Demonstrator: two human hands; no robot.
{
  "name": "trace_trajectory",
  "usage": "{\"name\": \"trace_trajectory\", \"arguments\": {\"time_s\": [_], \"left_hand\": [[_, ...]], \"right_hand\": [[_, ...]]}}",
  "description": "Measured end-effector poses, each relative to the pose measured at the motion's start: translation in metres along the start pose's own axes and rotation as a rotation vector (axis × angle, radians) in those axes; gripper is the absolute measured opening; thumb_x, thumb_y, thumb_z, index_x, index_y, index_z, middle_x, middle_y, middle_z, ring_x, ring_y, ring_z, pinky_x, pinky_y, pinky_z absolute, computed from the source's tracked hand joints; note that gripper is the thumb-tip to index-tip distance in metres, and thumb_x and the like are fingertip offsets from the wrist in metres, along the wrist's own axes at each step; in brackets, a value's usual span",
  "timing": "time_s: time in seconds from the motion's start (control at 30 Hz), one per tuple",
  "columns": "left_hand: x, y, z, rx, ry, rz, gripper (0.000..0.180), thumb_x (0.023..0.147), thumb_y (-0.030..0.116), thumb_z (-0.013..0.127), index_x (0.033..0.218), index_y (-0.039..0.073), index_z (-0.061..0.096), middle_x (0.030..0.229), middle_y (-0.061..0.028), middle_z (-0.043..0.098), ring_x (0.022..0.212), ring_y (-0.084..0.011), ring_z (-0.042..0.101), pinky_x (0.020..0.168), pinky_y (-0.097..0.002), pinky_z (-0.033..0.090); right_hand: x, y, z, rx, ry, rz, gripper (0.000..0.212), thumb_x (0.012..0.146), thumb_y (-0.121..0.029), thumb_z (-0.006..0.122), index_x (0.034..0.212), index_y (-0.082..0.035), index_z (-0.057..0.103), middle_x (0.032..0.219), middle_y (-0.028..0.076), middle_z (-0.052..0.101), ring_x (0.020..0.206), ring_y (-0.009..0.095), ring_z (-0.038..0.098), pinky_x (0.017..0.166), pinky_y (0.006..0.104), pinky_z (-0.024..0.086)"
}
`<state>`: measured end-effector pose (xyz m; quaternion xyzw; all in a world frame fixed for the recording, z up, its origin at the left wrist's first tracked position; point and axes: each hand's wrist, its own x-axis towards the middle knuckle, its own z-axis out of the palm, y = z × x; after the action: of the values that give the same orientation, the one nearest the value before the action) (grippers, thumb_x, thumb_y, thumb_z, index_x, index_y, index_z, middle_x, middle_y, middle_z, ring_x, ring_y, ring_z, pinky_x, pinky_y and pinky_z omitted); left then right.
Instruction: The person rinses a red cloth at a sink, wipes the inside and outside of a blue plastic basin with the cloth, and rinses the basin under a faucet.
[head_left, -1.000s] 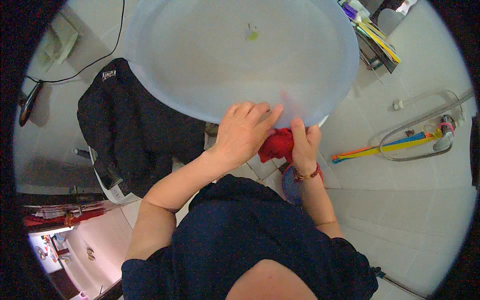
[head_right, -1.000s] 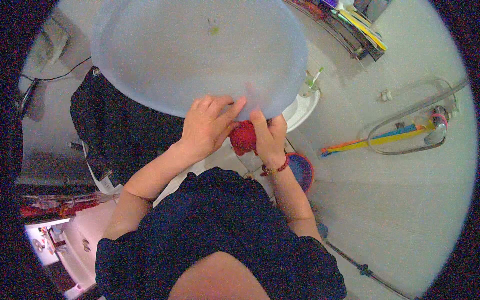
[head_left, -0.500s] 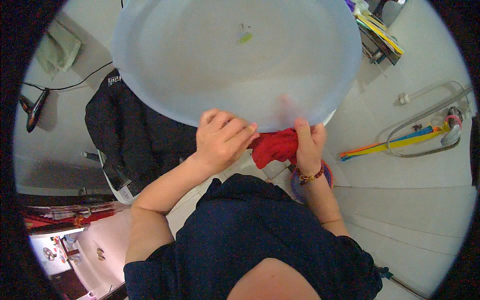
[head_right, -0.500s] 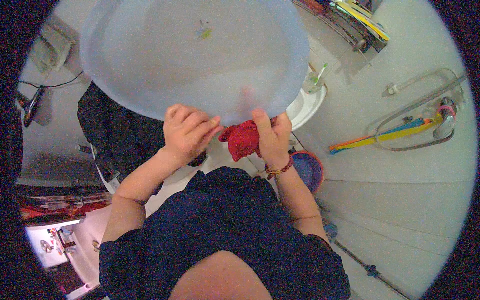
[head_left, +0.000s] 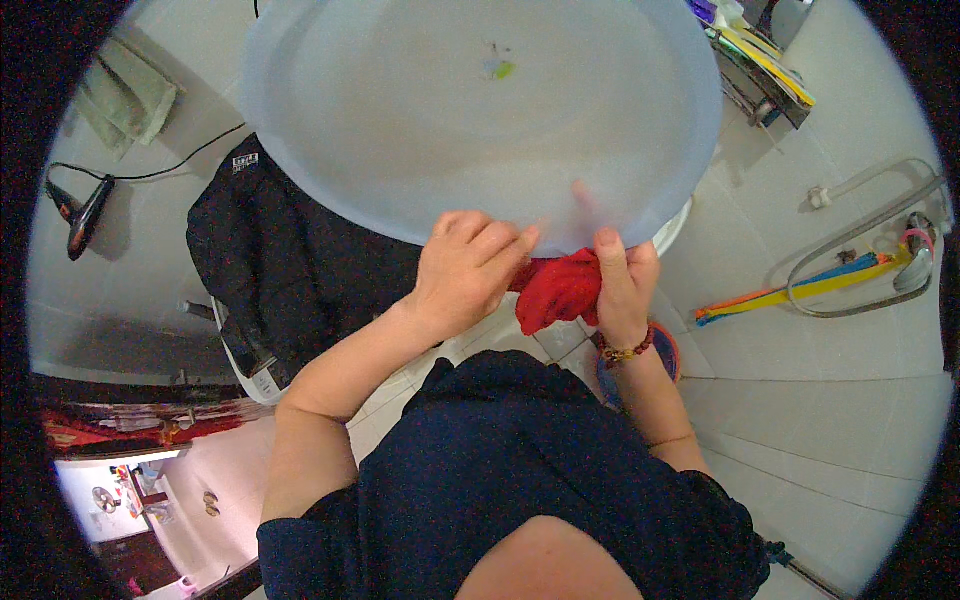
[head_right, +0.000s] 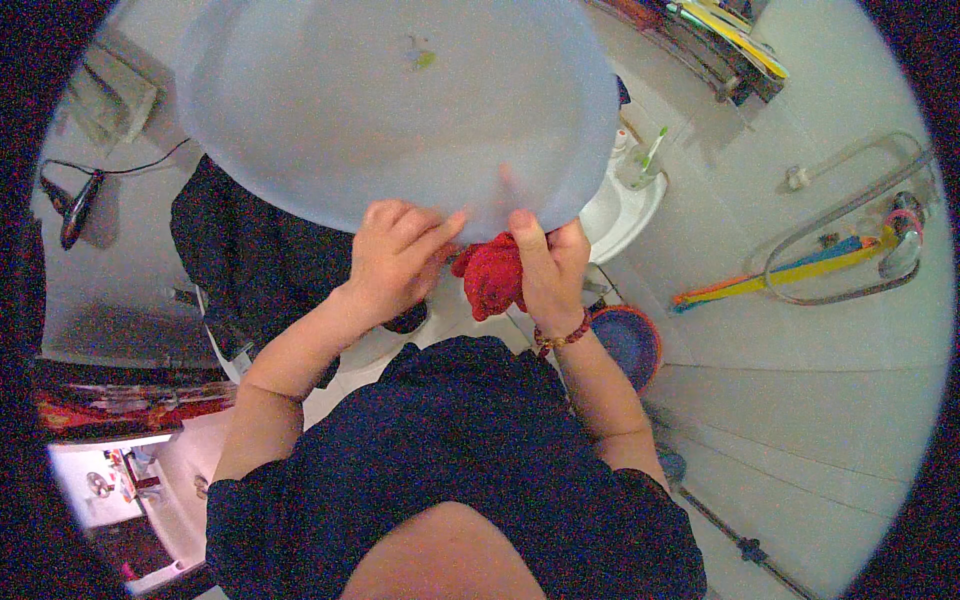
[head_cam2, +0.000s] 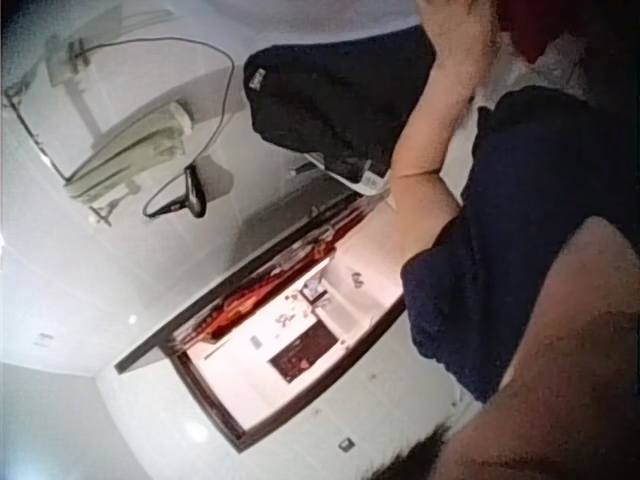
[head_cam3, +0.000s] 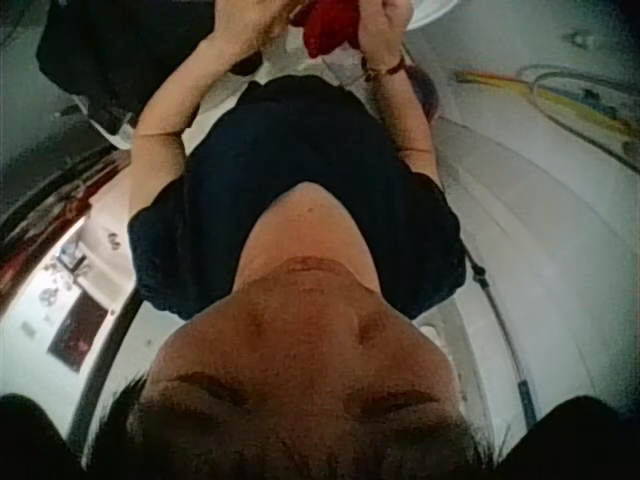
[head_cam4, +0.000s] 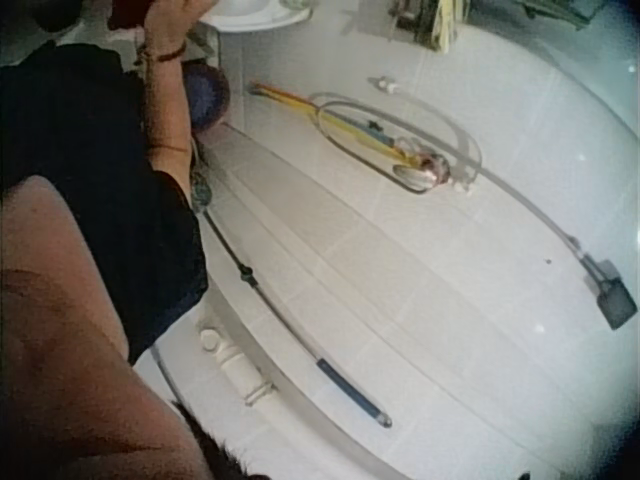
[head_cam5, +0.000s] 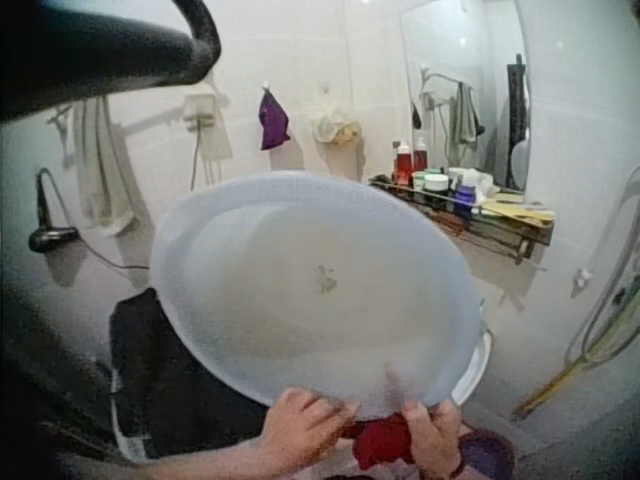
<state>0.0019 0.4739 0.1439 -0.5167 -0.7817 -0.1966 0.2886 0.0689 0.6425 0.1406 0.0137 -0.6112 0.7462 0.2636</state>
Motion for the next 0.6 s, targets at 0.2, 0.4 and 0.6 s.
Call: {"name": "trace_trajectory", "arguments": {"time_s": [0.2, 0.4, 0.6], "left_hand": [[-0.004, -0.012, -0.004, 0.038, 0.215, 0.027, 0.029, 0.056, 0.017, 0.078, 0.081, 0.013, 0.063, 0.080, -0.0016, 0.051, 0.078, -0.0227, 0.048, 0.072, -0.0387, 0.038], [-0.044, -0.018, -0.005, -0.451, 0.566, -0.560, 0.028, 0.065, 0.004, 0.073, 0.085, 0.007, 0.053, 0.083, -0.0038, 0.045, 0.080, -0.0175, 0.046, 0.075, -0.0332, 0.044], [-0.020, -0.014, 0.012, -1.792, 0.053, -1.080, 0.049, 0.084, 0.012, 0.055, 0.127, -0.002, 0.035, 0.123, -0.0185, 0.046, 0.105, -0.0304, 0.054, 0.085, -0.0418, 0.050]], "right_hand": [[0.000, 0.004, 0.002, -0.007, 0.036, -0.051, 0.034, 0.092, -0.014, 0.045, 0.119, 0.006, 0.048, 0.120, 0.014, 0.054, 0.107, 0.017, 0.050, 0.093, 0.0310, 0.038], [0.006, 0.009, -0.011, -0.070, 0.102, -0.086, 0.033, 0.089, -0.013, 0.051, 0.117, 0.006, 0.050, 0.113, 0.012, 0.056, 0.101, 0.017, 0.052, 0.088, 0.0298, 0.041], [0.013, 0.016, -0.014, -0.003, -0.056, -0.008, 0.032, 0.089, -0.014, 0.051, 0.114, 0.006, 0.051, 0.109, 0.011, 0.058, 0.097, 0.016, 0.053, 0.085, 0.0295, 0.042]]}}
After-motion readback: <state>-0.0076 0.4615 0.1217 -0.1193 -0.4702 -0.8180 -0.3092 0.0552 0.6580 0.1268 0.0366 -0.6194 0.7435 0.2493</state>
